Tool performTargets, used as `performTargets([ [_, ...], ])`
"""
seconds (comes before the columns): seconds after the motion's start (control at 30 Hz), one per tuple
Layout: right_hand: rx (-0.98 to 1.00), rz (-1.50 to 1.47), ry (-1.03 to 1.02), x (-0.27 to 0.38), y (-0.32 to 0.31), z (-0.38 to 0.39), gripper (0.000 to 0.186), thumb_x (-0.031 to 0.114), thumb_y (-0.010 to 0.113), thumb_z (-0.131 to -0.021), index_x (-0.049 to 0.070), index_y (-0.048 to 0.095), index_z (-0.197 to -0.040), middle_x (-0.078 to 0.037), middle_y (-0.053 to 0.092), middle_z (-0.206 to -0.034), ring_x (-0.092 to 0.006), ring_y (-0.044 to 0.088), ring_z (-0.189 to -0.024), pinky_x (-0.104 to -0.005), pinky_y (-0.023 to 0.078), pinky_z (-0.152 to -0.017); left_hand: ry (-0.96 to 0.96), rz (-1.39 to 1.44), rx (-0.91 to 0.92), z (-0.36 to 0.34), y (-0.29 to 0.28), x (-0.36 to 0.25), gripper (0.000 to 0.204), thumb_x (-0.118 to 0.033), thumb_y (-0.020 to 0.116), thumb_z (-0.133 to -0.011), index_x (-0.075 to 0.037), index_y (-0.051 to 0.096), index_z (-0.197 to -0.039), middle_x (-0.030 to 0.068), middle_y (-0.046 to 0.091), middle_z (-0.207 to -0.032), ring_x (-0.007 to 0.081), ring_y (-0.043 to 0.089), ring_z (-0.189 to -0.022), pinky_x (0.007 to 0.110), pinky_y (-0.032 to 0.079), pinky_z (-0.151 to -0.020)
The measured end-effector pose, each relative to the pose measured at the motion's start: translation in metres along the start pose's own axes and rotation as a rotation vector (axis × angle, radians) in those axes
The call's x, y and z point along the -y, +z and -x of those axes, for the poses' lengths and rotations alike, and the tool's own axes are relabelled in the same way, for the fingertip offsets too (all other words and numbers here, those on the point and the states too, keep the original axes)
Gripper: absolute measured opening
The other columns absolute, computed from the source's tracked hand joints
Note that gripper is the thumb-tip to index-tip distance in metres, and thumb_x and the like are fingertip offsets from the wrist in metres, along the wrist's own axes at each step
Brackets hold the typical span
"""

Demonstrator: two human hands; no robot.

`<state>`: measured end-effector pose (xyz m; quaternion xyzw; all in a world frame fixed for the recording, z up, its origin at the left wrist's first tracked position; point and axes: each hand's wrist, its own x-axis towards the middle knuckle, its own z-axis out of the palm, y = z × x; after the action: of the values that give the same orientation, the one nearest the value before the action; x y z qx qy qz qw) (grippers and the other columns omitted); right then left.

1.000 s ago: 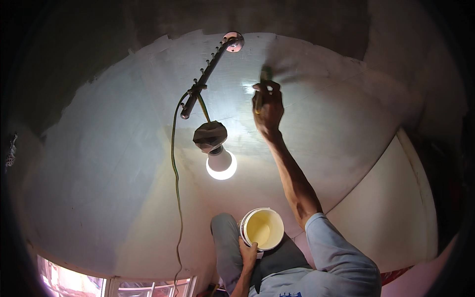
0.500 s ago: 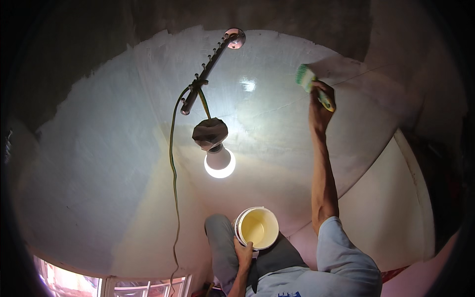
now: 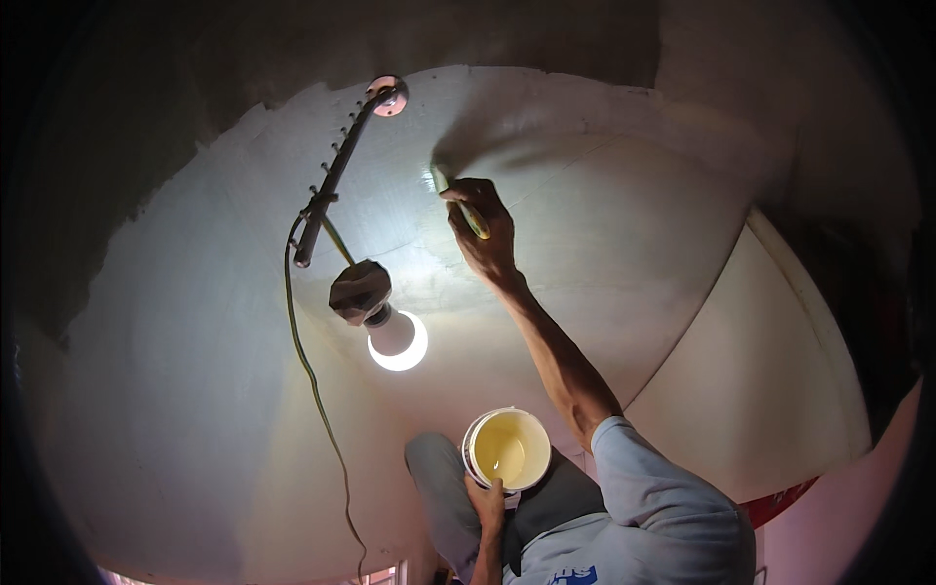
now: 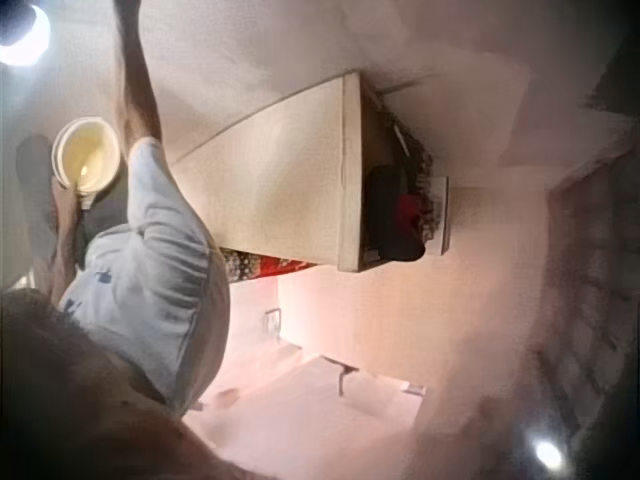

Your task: The person paints a ceiling with a brush and a bucket of paint. They repeatedly dip the brush into the bucket and apply paint to the ceiling surface, then place the bucket on a nearby shelf.

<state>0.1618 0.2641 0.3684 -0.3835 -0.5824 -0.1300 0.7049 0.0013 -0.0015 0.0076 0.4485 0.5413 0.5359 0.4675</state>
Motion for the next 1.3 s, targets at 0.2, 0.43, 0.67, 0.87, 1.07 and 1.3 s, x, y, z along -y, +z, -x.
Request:
performTargets([
  [0.2, -0.077, -0.183, 0.006, -0.049, -0.076, -0.008, 0.019, -0.005, 0.068, -0.085, 0.005, 0.067, -0.101, -0.007, 0.065, -0.106, -0.0178, 0.064, -0.1, -0.0303, 0.05, -0.087, -0.04, 0.071, 0.003, 0.001, 0.004, 0.007, 0.033, 0.001, 0.062, -0.078, 0.004, 0.049, -0.108, 0.0128, 0.057, -0.101, 0.0207, 0.057, -0.092, 0.034, 0.046, -0.087],
  [0.43, -0.246, 0.089, 0.063, -0.066, -0.214, -0.008, 0.023, -0.012, 0.062, -0.087, 0.004, 0.067, -0.103, -0.006, 0.064, -0.11, -0.0183, 0.062, -0.103, -0.0306, 0.051, -0.088, -0.136, 0.07, 0.024, 0.002, 0.002, 0.017, 0.052, 0.004, 0.059, -0.075, 0.006, 0.047, -0.126, 0.0161, 0.06, -0.113, 0.025, 0.059, -0.104, 0.033, 0.045, -0.095],
  [0.67, -0.291, 0.291, -0.13, -0.052, -0.205, 0.018, 0.03, -0.014, 0.064, -0.081, 0.005, 0.065, -0.105, -0.009, 0.061, -0.11, -0.0224, 0.062, -0.101, -0.033, 0.052, -0.085, -0.139, -0.038, 0.046, 0.001, 0.001, -0.003, 0.051, 0.003, 0.061, -0.076, 0.006, 0.049, -0.125, 0.0162, 0.06, -0.112, 0.0243, 0.059, -0.102, 0.034, 0.045, -0.094],
  [0.87, -0.224, -0.433, 0.73, 0.017, -0.167, 0.095, 0.02, 0.009, 0.064, -0.094, 0.004, 0.063, -0.113, -0.007, 0.063, -0.108, -0.0215, 0.068, -0.088, -0.035, 0.059, -0.071, -0.066, 0.126, -0.017, 0.003, 0.0, 0.014, 0.038, 0.003, 0.059, -0.076, 0.005, 0.05, -0.113, 0.0147, 0.059, -0.104, 0.022, 0.059, -0.093, 0.033, 0.048, -0.087],
  [1.07, -0.152, -0.756, 1.332, 0.045, -0.222, 0.175, 0.027, 0.023, 0.068, -0.091, 0.007, 0.063, -0.113, -0.007, 0.067, -0.096, -0.0205, 0.071, -0.079, -0.0354, 0.06, -0.068, -0.043, 0.136, -0.024, 0.016, 0.005, -0.014, 0.032, 0.003, 0.06, -0.081, 0.005, 0.05, -0.111, 0.0136, 0.059, -0.104, 0.0201, 0.059, -0.093, 0.032, 0.047, -0.085],
  [1.3, -0.26, -0.522, 1.124, 0.074, -0.332, 0.129, 0.032, 0.03, 0.066, -0.092, 0.006, 0.064, -0.112, -0.008, 0.064, -0.08, -0.0175, 0.066, -0.065, -0.0362, 0.058, -0.063, -0.055, 0.164, -0.004, 0.019, -0.003, -0.048, 0.03, 0.005, 0.059, -0.08, 0.004, 0.051, -0.109, 0.0112, 0.059, -0.102, 0.0182, 0.058, -0.092, 0.031, 0.047, -0.086],
])
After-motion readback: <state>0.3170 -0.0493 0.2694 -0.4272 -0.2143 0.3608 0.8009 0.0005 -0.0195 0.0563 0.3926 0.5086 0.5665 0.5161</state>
